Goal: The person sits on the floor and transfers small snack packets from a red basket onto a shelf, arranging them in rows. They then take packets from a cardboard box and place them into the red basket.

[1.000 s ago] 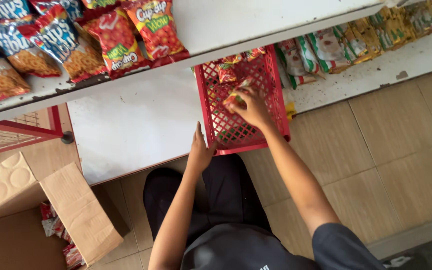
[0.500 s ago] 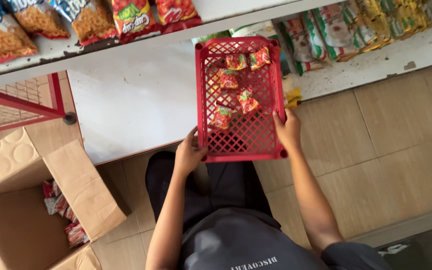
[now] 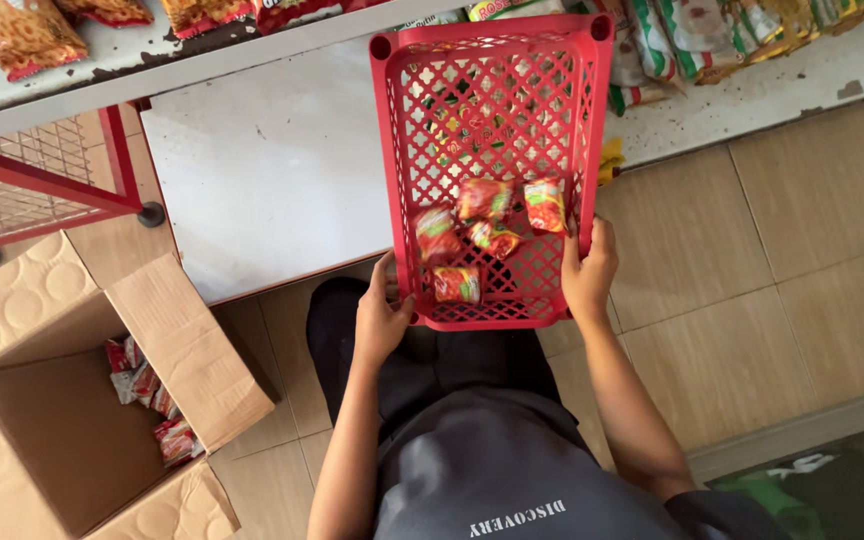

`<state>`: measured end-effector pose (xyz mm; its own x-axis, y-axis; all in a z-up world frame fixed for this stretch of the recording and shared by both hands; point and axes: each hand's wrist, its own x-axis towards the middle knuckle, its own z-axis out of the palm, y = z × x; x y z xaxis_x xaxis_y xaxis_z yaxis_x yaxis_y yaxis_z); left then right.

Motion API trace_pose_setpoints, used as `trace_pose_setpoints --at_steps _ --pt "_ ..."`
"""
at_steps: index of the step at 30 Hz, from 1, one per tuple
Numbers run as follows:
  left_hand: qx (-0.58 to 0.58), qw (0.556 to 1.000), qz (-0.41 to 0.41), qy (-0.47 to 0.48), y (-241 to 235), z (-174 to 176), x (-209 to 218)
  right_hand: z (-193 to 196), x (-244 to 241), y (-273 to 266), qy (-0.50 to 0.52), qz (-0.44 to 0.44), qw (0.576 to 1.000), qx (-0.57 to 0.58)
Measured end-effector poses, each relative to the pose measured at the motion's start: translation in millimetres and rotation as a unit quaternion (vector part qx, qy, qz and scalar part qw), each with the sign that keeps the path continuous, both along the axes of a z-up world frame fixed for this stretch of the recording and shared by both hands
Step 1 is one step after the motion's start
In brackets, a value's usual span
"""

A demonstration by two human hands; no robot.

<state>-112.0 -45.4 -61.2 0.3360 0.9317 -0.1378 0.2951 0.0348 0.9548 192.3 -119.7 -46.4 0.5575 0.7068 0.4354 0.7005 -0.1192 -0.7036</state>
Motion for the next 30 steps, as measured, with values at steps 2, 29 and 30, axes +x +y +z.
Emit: trace_pose_setpoints --at_steps 2,29,30 --pt "-0.012 1.000 -0.003 0.002 0.6 -5.4 0.7 -3.3 4.6 1.2 -0.005 0.001 1.000 -0.004" --pt "0.175 0.983 0.020 0.054 92.5 -47.6 93.8 -58.0 94.3 157.6 -0.189 0.044 0.965 -0.178" --pt "0.179 0.983 0.017 0.047 88.8 -39.1 91.5 -59.7 92.7 155.6 -0.191 0.049 0.965 -0.175"
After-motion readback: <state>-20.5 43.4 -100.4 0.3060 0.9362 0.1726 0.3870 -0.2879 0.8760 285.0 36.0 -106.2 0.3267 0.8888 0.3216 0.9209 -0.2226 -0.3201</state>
